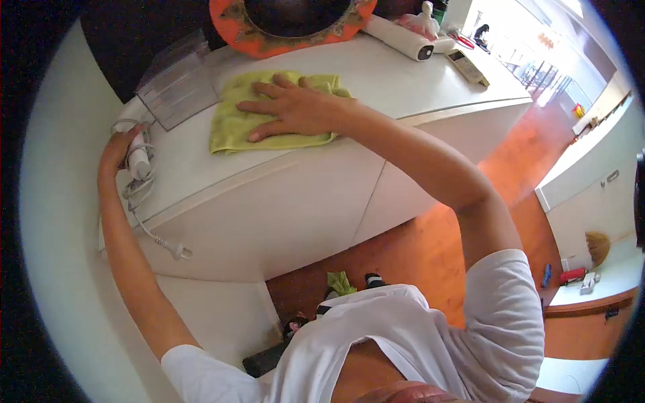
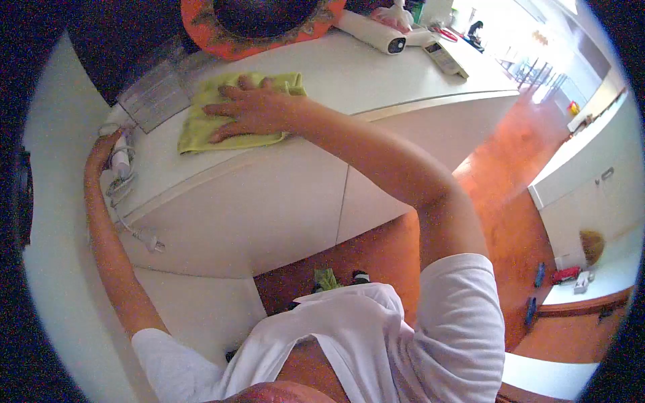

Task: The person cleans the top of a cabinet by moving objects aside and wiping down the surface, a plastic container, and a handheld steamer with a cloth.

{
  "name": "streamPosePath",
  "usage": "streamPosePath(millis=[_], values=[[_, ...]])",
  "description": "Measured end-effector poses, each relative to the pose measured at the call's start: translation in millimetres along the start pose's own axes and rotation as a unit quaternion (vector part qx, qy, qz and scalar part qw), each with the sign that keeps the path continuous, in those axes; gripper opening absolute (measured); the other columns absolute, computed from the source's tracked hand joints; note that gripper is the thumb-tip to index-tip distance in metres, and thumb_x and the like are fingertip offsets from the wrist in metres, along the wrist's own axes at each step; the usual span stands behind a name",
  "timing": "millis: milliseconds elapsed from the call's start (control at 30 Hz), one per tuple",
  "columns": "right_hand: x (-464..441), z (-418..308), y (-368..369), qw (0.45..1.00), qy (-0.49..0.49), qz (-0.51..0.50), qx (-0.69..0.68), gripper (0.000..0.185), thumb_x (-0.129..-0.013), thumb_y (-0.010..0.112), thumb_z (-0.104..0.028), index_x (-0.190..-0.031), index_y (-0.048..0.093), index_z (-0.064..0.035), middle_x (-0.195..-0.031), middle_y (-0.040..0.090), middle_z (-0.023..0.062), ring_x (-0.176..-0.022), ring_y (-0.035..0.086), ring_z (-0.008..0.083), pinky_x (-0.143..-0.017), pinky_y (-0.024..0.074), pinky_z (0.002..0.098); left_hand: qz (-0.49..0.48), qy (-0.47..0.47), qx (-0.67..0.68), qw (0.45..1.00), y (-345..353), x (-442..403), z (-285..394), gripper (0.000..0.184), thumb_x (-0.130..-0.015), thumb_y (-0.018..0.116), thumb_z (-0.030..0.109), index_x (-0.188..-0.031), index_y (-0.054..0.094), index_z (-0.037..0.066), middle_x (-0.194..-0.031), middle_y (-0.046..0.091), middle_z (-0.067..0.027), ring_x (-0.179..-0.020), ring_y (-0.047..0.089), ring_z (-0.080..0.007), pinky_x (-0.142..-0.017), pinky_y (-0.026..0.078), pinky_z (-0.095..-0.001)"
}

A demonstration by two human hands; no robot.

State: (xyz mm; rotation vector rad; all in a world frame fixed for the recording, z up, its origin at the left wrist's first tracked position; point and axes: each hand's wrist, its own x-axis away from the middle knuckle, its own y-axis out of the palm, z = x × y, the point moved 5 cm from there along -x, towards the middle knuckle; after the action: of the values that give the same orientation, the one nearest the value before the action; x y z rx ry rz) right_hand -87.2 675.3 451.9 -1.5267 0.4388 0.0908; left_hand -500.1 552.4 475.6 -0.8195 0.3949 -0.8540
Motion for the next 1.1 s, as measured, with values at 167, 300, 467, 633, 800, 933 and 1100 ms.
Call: streamPosePath(millis=[167,300,467,633,800,933,1100], values=[[5.9,2.9,-10.1,0.984,0.04,0.138,0.11,0.076,-0.079,0.041,-0.067,-0.137,0.034,-0.0166,-0.138,0.029,0.0228,-0.126,0.027,0.0471,-0.094,0.0289,0.0644,0.123,0.07,-0.155,0.978,-24.2,-36.8,-36.7,0.082,-0.074,0.057,0.063,-0.115,0.049,-0.008,-0.109,0.056,-0.0215,-0.089,0.059,-0.028,-0.062,0.051,-0.0381],[19.2,-17.8,-16.3,0.987,0.096,-0.05,0.116,0.07,-0.085,0.036,-0.06,-0.136,0.034,-0.0121,-0.138,0.029,0.0247,-0.124,0.027,0.0517,-0.092,0.0313,0.0652,0.267,0.188,-0.262,0.908,1.4,97.4,91.1,0.057,-0.087,0.051,0.044,-0.128,0.046,0.003,-0.127,0.047,-0.0216,-0.115,0.048,-0.0314,-0.095,0.038,-0.0353],[33.4,-17.5,-18.0,0.993,-0.003,-0.017,0.117,0.062,-0.09,0.033,-0.052,-0.137,0.031,-0.0111,-0.137,0.031,0.0219,-0.123,0.033,0.0475,-0.092,0.0328,0.0647,0.07,0.444,-0.182,0.875,113.3,197.6,215.6,0.039,-0.089,0.048,0.022,-0.126,0.049,0.01,-0.132,0.046,-0.009,-0.124,0.039,-0.0323,-0.105,0.029,-0.037],[20.4,20.1,-3.0,0.984,-0.111,0.05,0.133,0.052,-0.092,0.037,-0.042,-0.132,0.037,-0.0085,-0.133,0.037,0.0196,-0.117,0.041,0.0449,-0.091,0.0384,0.0593,-0.034,0.33,-0.219,0.918,201.0,159.9,213.5,0.053,-0.094,0.041,0.029,-0.141,0.023,0.013,-0.144,0.024,-0.0165,-0.134,0.021,-0.031,-0.11,0.019,-0.039],[-42.0,92.9,27.2,0.957,-0.244,0.075,0.14,0.039,-0.088,0.044,-0.032,-0.118,0.053,-0.0088,-0.128,0.045,0.0158,-0.113,0.048,0.0366,-0.088,0.0454,0.0512,0.051,0.281,-0.255,0.924,229.0,56.4,209.7,0.052,-0.093,0.037,0.031,-0.139,0.027,0.008,-0.142,0.026,-0.0213,-0.131,0.026,-0.0372,-0.107,0.026,-0.0387],[-28.1,136.2,17.6,0.958,-0.237,0.078,0.144,0.035,-0.089,0.043,-0.026,-0.112,0.057,-0.0045,-0.121,0.05,0.0179,-0.109,0.05,0.0339,-0.092,0.0428,0.0448,-0.061,0.317,-0.306,0.896,259.5,34.9,264.5,0.035,-0.091,0.041,0.018,-0.124,0.048,0.01,-0.134,0.039,-0.0176,-0.122,0.038,-0.0343,-0.103,0.03,-0.0414],[18.3,192.5,-10.3,0.997,-0.077,0.014,0.025,0.035,-0.089,0.04,-0.021,-0.114,0.053,-0.0001,-0.115,0.052,0.0224,-0.104,0.051,0.0376,-0.092,0.0406,0.0432,-0.096,0.355,-0.299,0.881,307.4,33.9,336.0,0.036,-0.086,0.045,0.02,-0.12,0.054,0.011,-0.126,0.049,-0.0166,-0.12,0.041,-0.0339,-0.102,0.031,-0.0445]])
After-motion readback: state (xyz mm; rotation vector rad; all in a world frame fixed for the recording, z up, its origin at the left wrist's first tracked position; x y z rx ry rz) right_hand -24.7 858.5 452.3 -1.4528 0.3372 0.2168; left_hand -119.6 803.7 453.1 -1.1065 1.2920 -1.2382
